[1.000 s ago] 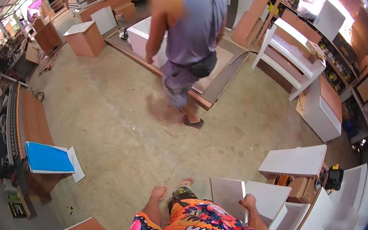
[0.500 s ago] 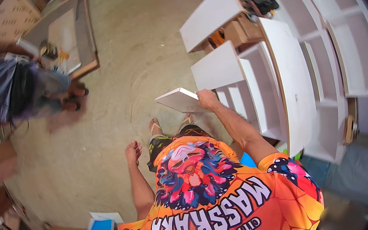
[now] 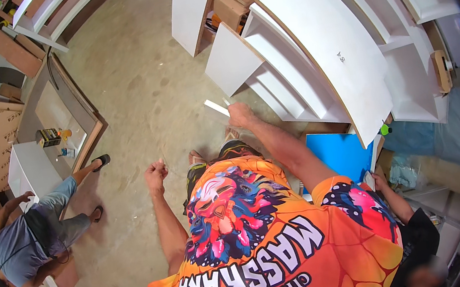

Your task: The person feeds white rectangular panels into an edge banding machine to apply adhesive tape to the edges. They handle the panels one at a time, inspecting the edges after processing, and then place the finished pieces onto a nearby furniture frame.

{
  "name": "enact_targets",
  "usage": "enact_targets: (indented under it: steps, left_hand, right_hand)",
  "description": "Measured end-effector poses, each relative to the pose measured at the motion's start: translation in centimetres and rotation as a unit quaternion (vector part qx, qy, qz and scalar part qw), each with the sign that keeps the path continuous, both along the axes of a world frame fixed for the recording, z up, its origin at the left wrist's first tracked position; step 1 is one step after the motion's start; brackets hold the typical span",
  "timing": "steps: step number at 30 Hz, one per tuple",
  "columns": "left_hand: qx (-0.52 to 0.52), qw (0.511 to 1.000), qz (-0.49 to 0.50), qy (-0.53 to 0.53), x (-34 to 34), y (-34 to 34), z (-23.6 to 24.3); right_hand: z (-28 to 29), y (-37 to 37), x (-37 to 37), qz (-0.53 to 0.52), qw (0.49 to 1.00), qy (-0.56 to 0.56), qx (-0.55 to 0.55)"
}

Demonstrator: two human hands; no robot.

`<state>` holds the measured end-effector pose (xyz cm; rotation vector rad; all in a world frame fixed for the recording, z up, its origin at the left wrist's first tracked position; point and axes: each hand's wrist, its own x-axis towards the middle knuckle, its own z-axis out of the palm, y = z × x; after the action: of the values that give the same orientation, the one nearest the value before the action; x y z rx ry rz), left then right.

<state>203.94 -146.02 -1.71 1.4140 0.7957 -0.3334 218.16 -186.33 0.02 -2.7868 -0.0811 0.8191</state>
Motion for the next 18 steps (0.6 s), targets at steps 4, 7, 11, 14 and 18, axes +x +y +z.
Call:
enact_targets:
  steps: [4, 7, 11, 14, 18]
  left_hand:
    - [0.012, 0.999, -0.030, 0.029, -4.3, -0.8, -1.2]
    - [-0.011, 0.996, -0.004, 0.094, -10.9, 0.6, -3.9]
    - [-0.054, 0.984, 0.024, 0.166, -20.0, -0.1, -4.2]
    - [0.035, 0.966, 0.063, 0.247, -20.2, -3.0, -0.3]
    - [0.026, 0.976, 0.066, 0.205, -19.3, -3.5, -0.3]
  right_hand:
    - [0.0, -2.0, 0.4, 0.011, 1.000, 0.017, -0.004]
    - [-0.6, -4.2, 0.5, 0.010, 0.999, 0.032, -0.024]
    - [-0.6, -5.7, 0.7, 0.012, 0.999, 0.052, -0.010]
    - [-1.3, -6.7, 0.3, -0.004, 0.998, 0.056, -0.021]
    - [-2.1, -6.5, 0.3, -0.003, 0.997, 0.055, -0.046]
